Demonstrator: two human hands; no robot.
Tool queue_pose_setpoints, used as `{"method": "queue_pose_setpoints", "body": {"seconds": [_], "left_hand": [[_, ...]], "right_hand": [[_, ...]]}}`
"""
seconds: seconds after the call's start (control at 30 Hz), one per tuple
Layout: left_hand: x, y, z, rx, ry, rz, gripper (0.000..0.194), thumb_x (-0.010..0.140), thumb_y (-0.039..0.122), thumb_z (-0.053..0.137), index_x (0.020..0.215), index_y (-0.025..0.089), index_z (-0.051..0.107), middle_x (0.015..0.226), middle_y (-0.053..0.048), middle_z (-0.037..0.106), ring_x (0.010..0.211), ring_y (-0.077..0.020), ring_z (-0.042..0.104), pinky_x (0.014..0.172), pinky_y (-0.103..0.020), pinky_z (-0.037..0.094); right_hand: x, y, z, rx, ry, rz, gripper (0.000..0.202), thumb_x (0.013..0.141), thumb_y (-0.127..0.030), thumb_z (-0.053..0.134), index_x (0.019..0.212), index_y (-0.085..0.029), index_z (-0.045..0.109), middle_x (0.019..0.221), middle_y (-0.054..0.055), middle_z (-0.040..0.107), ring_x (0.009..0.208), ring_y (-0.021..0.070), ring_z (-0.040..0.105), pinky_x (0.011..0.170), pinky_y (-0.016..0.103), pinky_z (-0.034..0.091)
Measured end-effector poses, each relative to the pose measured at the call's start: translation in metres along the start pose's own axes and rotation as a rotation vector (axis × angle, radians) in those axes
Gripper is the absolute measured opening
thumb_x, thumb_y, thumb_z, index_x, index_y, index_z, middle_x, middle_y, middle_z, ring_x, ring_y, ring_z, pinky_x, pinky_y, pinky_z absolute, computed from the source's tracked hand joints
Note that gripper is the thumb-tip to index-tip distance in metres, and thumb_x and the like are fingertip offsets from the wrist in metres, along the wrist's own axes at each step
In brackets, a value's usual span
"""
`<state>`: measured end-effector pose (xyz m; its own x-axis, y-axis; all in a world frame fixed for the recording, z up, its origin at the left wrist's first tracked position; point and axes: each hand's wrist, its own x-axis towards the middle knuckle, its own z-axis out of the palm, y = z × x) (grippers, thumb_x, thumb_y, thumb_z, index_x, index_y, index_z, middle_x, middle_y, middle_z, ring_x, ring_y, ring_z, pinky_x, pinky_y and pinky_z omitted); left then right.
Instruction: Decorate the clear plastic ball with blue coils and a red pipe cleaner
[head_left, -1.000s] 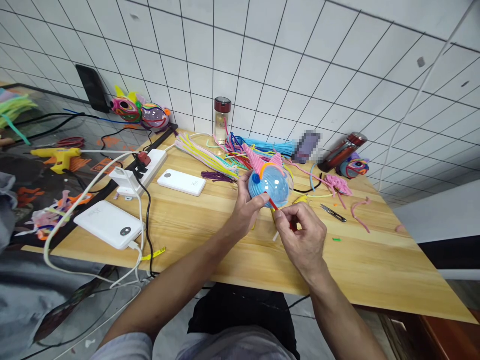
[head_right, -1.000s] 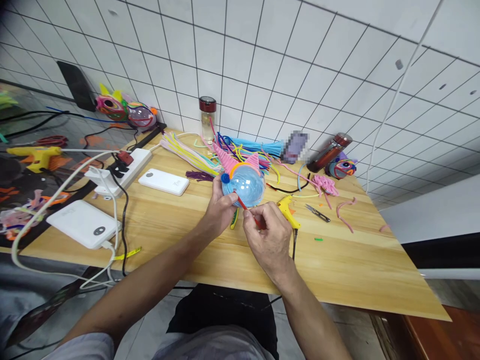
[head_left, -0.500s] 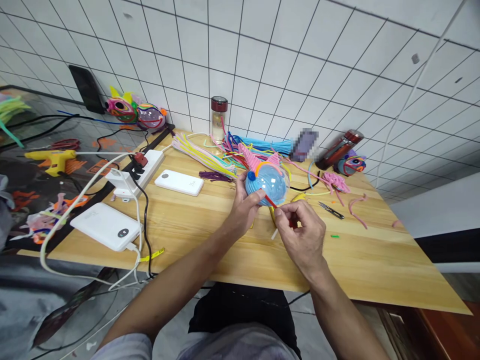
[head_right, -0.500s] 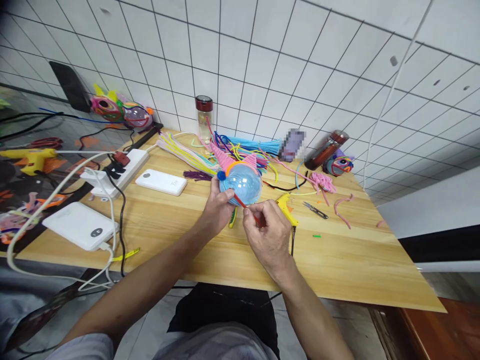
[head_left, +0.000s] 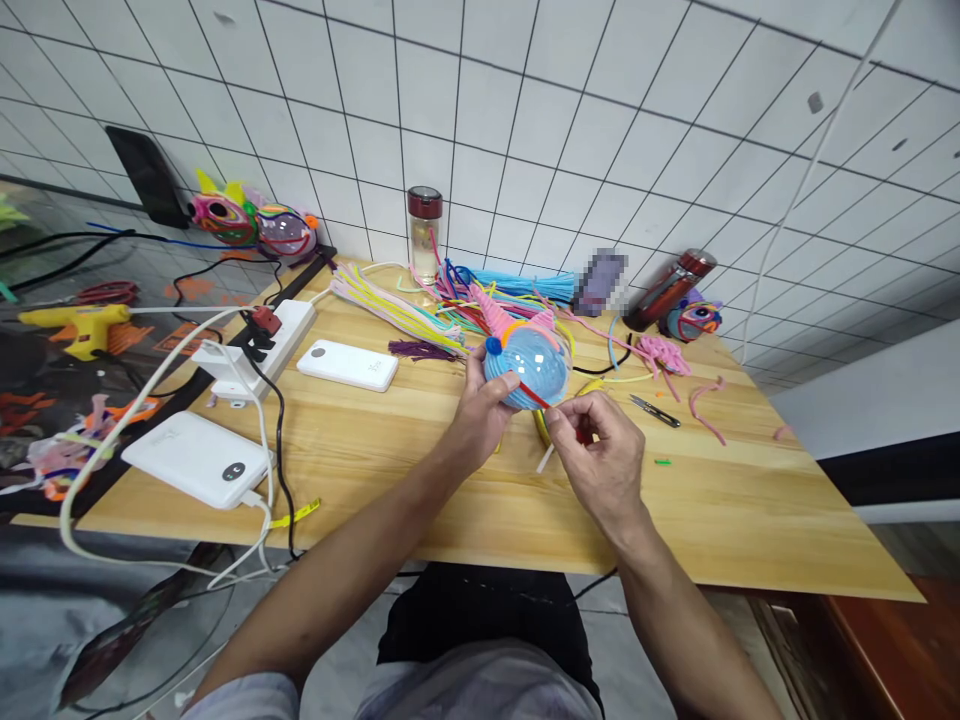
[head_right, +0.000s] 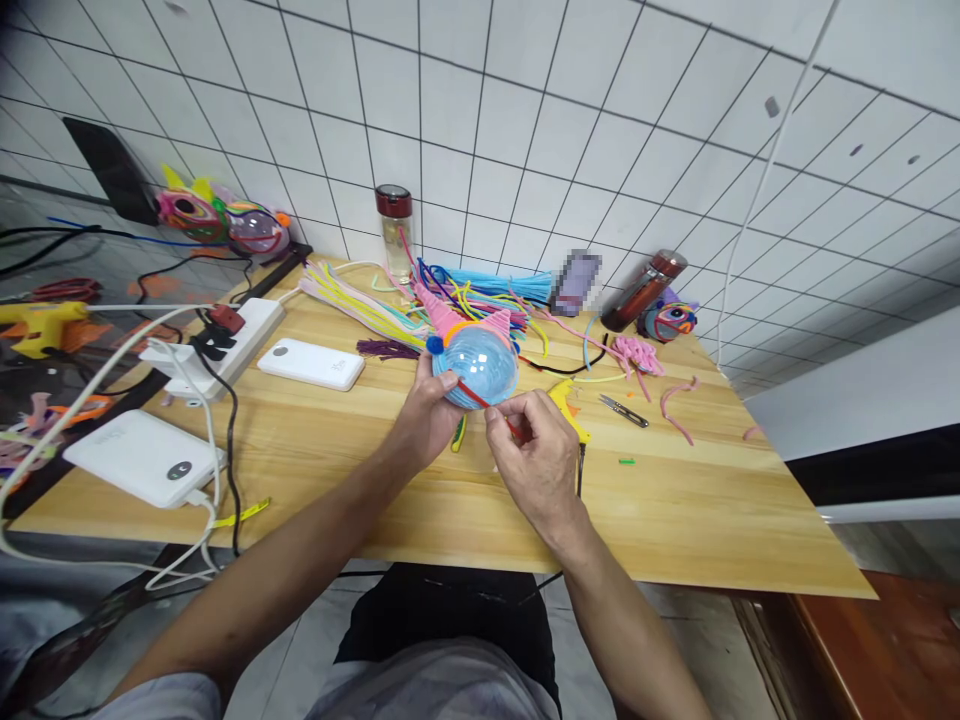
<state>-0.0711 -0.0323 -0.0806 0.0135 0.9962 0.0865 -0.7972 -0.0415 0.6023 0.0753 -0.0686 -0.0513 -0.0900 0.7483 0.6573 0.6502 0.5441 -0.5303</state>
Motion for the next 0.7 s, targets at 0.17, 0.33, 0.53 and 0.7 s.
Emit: {"method": "queue_pose_setpoints", "body": {"seconds": [0.17, 0.33, 0.53, 0.7], "left_hand": [[0.0006, 0.0008, -0.0001, 0.028, -0.015, -0.024, 0.081, 0.072, 0.037, 0.086, 0.142, 0.034, 0.046, 0.131, -0.004, 0.068, 0.123, -0.0277, 0.067, 0.105, -0.049, 0.056], [0.0007, 0.0007, -0.0004, 0.016, -0.015, -0.039, 0.077, 0.073, 0.035, 0.086, 0.139, 0.032, 0.047, 0.124, -0.003, 0.069, 0.119, -0.0260, 0.068, 0.107, -0.049, 0.055], [0.0011, -0.0001, -0.0016, 0.026, -0.025, -0.054, 0.072, 0.072, 0.035, 0.087, 0.133, 0.031, 0.050, 0.119, -0.002, 0.068, 0.116, -0.0255, 0.068, 0.104, -0.048, 0.056], [0.0015, -0.0009, -0.0026, 0.050, -0.033, -0.059, 0.063, 0.072, 0.037, 0.086, 0.124, 0.030, 0.052, 0.117, -0.003, 0.068, 0.119, -0.0279, 0.068, 0.103, -0.049, 0.056]], "right_hand": [[-0.0002, 0.0030, 0.0014, 0.038, -0.005, 0.034, 0.018, 0.093, -0.023, 0.070, 0.077, -0.023, 0.064, 0.067, -0.004, 0.059, 0.057, 0.0120, 0.050, 0.057, 0.028, 0.041], [0.0005, 0.0034, 0.0014, 0.075, -0.013, 0.070, 0.019, 0.092, -0.025, 0.070, 0.075, -0.023, 0.063, 0.066, -0.005, 0.058, 0.056, 0.0122, 0.049, 0.057, 0.028, 0.041], [0.0001, 0.0045, 0.0002, 0.089, -0.026, 0.115, 0.019, 0.092, -0.027, 0.070, 0.074, -0.023, 0.063, 0.066, -0.004, 0.059, 0.058, 0.0125, 0.049, 0.057, 0.028, 0.041], [-0.0001, 0.0042, -0.0007, 0.093, -0.025, 0.123, 0.020, 0.091, -0.028, 0.071, 0.073, -0.024, 0.062, 0.066, -0.004, 0.059, 0.058, 0.0129, 0.049, 0.056, 0.028, 0.041]]}}
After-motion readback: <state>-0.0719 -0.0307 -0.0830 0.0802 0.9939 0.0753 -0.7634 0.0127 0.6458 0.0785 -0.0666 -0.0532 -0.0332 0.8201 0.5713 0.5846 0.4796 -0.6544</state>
